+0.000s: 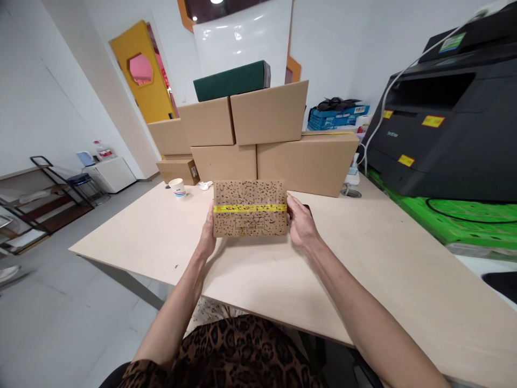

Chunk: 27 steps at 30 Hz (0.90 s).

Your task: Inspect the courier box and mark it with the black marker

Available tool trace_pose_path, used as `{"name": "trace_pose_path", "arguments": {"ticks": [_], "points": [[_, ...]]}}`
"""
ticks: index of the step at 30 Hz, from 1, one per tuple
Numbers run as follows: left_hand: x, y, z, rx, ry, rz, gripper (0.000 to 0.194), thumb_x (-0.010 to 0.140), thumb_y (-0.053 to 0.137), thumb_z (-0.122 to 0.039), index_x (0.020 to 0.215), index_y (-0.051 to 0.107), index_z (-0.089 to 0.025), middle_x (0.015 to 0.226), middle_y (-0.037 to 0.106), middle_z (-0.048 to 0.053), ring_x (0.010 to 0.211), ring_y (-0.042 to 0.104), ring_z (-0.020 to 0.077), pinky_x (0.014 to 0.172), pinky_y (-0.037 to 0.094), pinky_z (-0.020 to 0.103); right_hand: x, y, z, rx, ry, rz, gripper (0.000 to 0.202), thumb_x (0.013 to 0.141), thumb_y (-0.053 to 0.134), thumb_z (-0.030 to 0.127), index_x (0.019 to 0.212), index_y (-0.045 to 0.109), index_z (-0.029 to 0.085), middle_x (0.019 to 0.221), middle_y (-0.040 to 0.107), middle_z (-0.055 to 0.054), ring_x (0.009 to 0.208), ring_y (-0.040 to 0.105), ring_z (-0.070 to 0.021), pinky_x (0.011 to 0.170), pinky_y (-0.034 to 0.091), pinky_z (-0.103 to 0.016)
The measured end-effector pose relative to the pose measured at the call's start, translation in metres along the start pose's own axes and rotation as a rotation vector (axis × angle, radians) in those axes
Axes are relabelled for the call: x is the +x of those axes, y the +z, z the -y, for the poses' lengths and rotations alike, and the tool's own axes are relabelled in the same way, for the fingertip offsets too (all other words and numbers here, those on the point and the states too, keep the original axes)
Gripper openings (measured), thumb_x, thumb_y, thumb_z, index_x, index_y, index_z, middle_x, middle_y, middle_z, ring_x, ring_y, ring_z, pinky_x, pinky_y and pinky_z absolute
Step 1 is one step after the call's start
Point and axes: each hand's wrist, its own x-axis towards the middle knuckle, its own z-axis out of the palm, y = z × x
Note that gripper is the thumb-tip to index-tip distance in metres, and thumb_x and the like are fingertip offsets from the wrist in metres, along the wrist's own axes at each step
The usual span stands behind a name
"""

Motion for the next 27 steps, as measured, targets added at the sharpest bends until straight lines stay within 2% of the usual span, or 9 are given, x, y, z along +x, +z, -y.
{"name": "trace_pose_path", "arguments": {"ticks": [3,6,10,14,19,23,27], "points": [[0.001,0.003,-0.002,-0.128,-0.109,0.021,0.085,0.086,0.054,-0.088,0.146,0.063,-0.028,0.155,0.062,0.01,0.154,0.046,0.0331,0.122,0.043,0.049,-0.005,0.003,0.003,-0.028,0.029,0.021,0.046,0.082,0.072,0.07,0.106,0.078,0.032,0.124,0.08,-0.001,0.125,0.069,-0.0292,0.09,0.06,-0.042],[0.003,0.003,-0.004,-0.16,-0.164,-0.003,0.093,0.081,0.05,-0.094,0.14,0.067,-0.024,0.147,0.068,0.013,0.149,0.052,0.0374,0.114,0.051,0.051,-0.01,0.007,0.008,-0.031,-0.032,0.044,0.045,0.084,0.07,0.069,0.109,0.079,0.032,0.131,0.078,0.0,0.13,0.066,-0.0286,0.091,0.058,-0.04],[0.005,0.0,-0.005,-0.174,-0.159,-0.034,0.093,0.084,0.041,-0.096,0.134,0.071,-0.024,0.139,0.073,0.013,0.147,0.054,0.036,0.11,0.054,0.05,-0.01,0.007,0.008,-0.04,-0.042,0.038,0.043,0.084,0.071,0.067,0.112,0.079,0.034,0.131,0.078,0.002,0.129,0.066,-0.0273,0.087,0.057,-0.038],[0.005,-0.004,-0.007,-0.164,-0.122,-0.034,0.083,0.092,0.035,-0.089,0.137,0.07,-0.029,0.145,0.07,0.011,0.143,0.058,0.0333,0.109,0.054,0.049,-0.007,0.005,-0.001,-0.018,0.0,-0.023,0.047,0.078,0.077,0.067,0.112,0.079,0.035,0.125,0.08,0.001,0.123,0.069,-0.028,0.077,0.057,-0.036],[0.005,-0.006,-0.005,-0.162,-0.08,-0.051,0.077,0.091,0.05,-0.084,0.139,0.068,-0.027,0.15,0.065,0.013,0.139,0.06,0.0345,0.107,0.055,0.051,-0.004,0.003,-0.002,0.016,0.013,-0.035,0.046,0.078,0.076,0.069,0.106,0.078,0.033,0.113,0.082,-0.001,0.112,0.073,-0.0286,0.072,0.058,-0.037],[0.008,-0.007,0.0,-0.135,-0.059,-0.088,0.071,0.084,0.069,-0.074,0.135,0.069,-0.024,0.141,0.07,0.014,0.127,0.066,0.0324,0.096,0.059,0.046,-0.004,0.002,0.002,0.043,0.04,0.003,0.041,0.079,0.076,0.067,0.103,0.077,0.033,0.111,0.082,-0.002,0.113,0.073,-0.0297,0.076,0.06,-0.04],[0.009,-0.01,0.003,-0.113,-0.025,-0.094,0.068,0.083,0.071,-0.072,0.13,0.073,-0.023,0.134,0.073,0.014,0.114,0.07,0.0293,0.091,0.059,0.043,-0.002,0.0,0.002,0.083,0.102,-0.002,0.043,0.073,0.082,0.064,0.1,0.076,0.032,0.108,0.083,-0.003,0.113,0.073,-0.031,0.081,0.062,-0.044]]}}
